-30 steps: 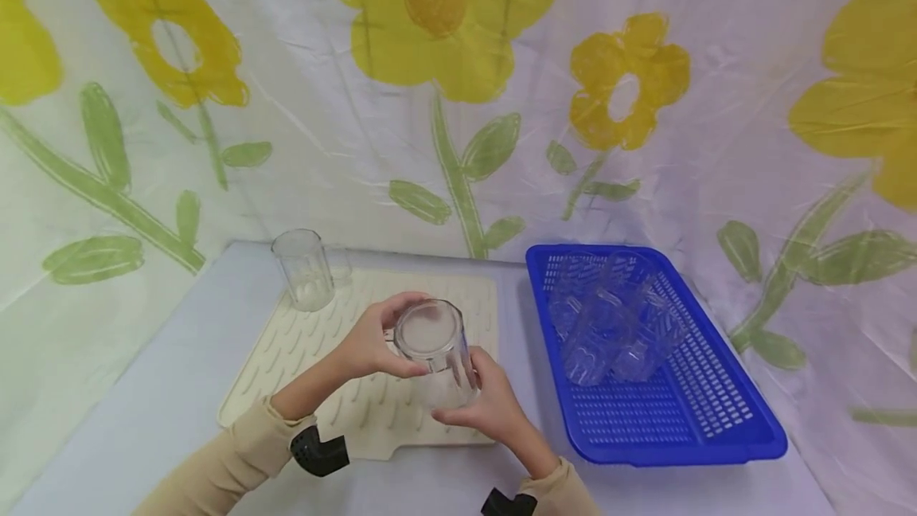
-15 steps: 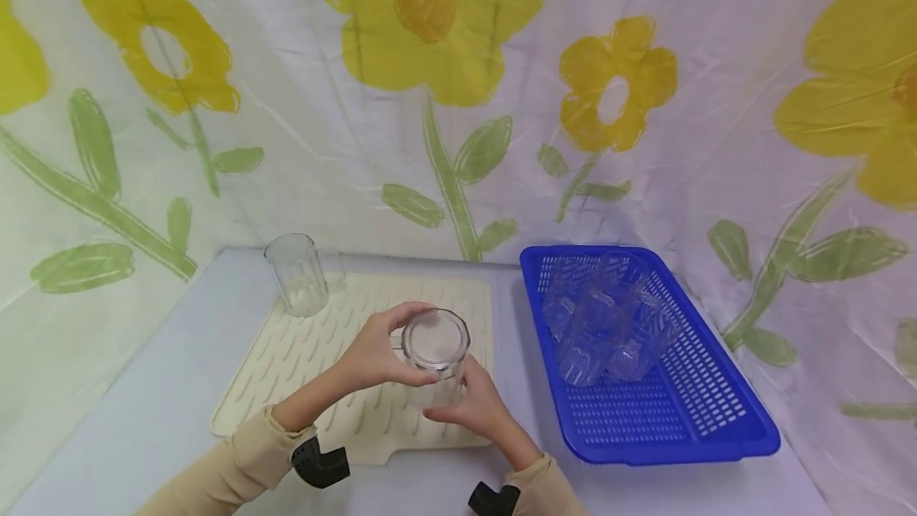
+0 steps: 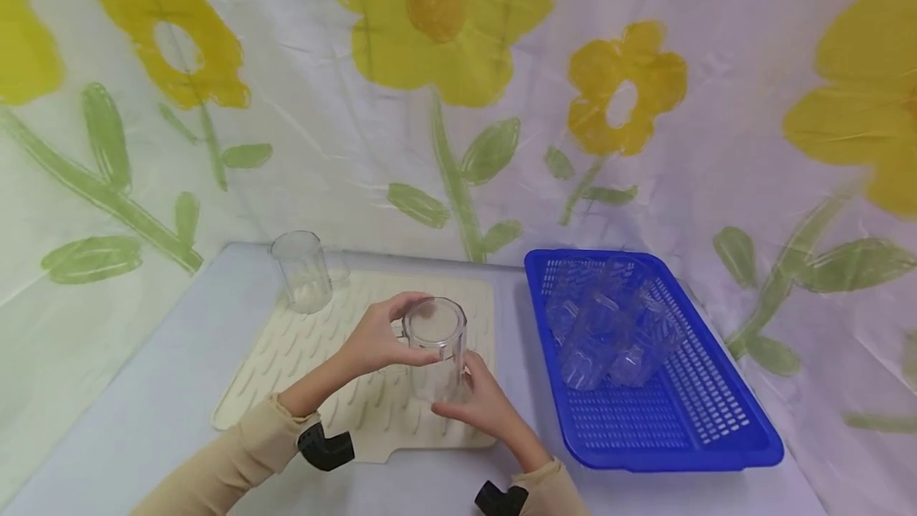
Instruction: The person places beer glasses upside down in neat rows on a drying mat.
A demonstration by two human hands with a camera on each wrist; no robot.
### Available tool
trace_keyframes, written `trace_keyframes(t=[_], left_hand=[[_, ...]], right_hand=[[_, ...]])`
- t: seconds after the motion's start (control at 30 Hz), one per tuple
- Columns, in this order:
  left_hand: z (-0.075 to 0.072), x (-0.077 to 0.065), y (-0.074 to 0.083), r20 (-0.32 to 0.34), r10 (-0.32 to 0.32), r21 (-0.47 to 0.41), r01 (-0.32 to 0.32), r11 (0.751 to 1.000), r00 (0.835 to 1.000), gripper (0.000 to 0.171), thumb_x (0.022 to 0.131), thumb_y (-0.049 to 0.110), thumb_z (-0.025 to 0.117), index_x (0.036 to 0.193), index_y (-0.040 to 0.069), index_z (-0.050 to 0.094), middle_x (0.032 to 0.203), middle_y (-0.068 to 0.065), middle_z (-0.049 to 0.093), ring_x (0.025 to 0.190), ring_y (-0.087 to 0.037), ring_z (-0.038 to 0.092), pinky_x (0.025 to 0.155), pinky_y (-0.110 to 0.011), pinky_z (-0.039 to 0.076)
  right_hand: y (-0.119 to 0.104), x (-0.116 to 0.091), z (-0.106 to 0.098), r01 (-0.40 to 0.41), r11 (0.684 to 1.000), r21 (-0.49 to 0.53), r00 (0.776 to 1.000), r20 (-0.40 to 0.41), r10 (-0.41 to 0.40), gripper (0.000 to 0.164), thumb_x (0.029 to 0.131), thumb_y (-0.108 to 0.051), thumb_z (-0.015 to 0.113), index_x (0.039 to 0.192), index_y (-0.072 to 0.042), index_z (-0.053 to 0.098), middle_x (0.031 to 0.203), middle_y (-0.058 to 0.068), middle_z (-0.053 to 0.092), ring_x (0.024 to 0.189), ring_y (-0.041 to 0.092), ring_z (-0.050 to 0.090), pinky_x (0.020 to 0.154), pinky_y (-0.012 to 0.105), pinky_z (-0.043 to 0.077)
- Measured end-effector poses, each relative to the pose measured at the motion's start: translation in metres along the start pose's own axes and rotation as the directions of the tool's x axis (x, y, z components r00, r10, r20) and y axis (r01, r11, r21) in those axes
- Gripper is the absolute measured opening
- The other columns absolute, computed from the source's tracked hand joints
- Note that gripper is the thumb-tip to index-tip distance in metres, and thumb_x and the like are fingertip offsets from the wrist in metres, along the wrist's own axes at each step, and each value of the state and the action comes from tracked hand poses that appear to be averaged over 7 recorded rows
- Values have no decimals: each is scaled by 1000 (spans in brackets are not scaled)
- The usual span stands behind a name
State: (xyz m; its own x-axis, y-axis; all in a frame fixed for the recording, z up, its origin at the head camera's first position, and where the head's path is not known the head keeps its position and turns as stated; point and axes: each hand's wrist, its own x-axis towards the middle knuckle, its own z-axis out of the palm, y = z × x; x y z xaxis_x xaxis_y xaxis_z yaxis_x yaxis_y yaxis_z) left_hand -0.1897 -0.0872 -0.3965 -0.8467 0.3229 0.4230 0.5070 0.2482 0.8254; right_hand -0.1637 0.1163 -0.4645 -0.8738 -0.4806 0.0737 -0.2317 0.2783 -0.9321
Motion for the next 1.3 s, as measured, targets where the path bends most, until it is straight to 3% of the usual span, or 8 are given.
trace_keyframes(t=[0.17,0.4,0.6,0.8,1.0,1.3], left_hand=[[-2,6,-9,-47,-38,19,39,999,998,65,58,20,83,116,3,56,105,-6,60,90,-19,56,69,-32,47],[-9,15,-32,-157,-116,65,128,990,981,65,58,19,83,115,1,56,108,-10,59,93,-25,55,75,-39,46],[-15,26,-51,-203,-173,86,194,977,964,70,61,22,82,120,-1,52,115,-16,55,99,-31,52,79,-42,44],[-22,44,-65,-239,-190,120,223,967,952,73,64,23,80,124,-4,47,116,-21,52,99,-32,50,78,-44,43],[-25,60,-74,-286,-233,120,275,954,930,76,66,25,79,126,-5,43,119,-23,49,105,-34,47,83,-45,41],[-38,68,-96,-319,-267,141,324,935,909,79,68,28,77,129,-6,39,124,-23,45,111,-35,43,88,-45,38]], right_hand=[[1,-11,-7,-28,999,15,1000,-9,29,82,78,-3,68,139,5,15,140,25,19,128,36,18,101,44,18],[6,-16,-12,19,1000,-9,1000,-12,-19,69,83,-3,61,133,18,18,133,34,25,124,44,22,99,50,20],[11,-23,-11,8,1000,26,1000,-12,-8,67,84,-4,61,132,18,20,132,35,27,123,44,24,99,48,21],[16,-28,-13,26,999,-25,1000,-15,-26,65,84,-3,60,131,20,21,130,36,30,121,45,26,97,49,24],[16,-34,-24,23,998,-54,998,-52,-26,65,83,-3,61,131,18,22,129,34,32,121,45,26,97,51,23],[18,-44,-31,-14,1000,-21,998,-64,13,66,83,0,61,132,18,21,128,34,33,120,45,27,97,50,23]])
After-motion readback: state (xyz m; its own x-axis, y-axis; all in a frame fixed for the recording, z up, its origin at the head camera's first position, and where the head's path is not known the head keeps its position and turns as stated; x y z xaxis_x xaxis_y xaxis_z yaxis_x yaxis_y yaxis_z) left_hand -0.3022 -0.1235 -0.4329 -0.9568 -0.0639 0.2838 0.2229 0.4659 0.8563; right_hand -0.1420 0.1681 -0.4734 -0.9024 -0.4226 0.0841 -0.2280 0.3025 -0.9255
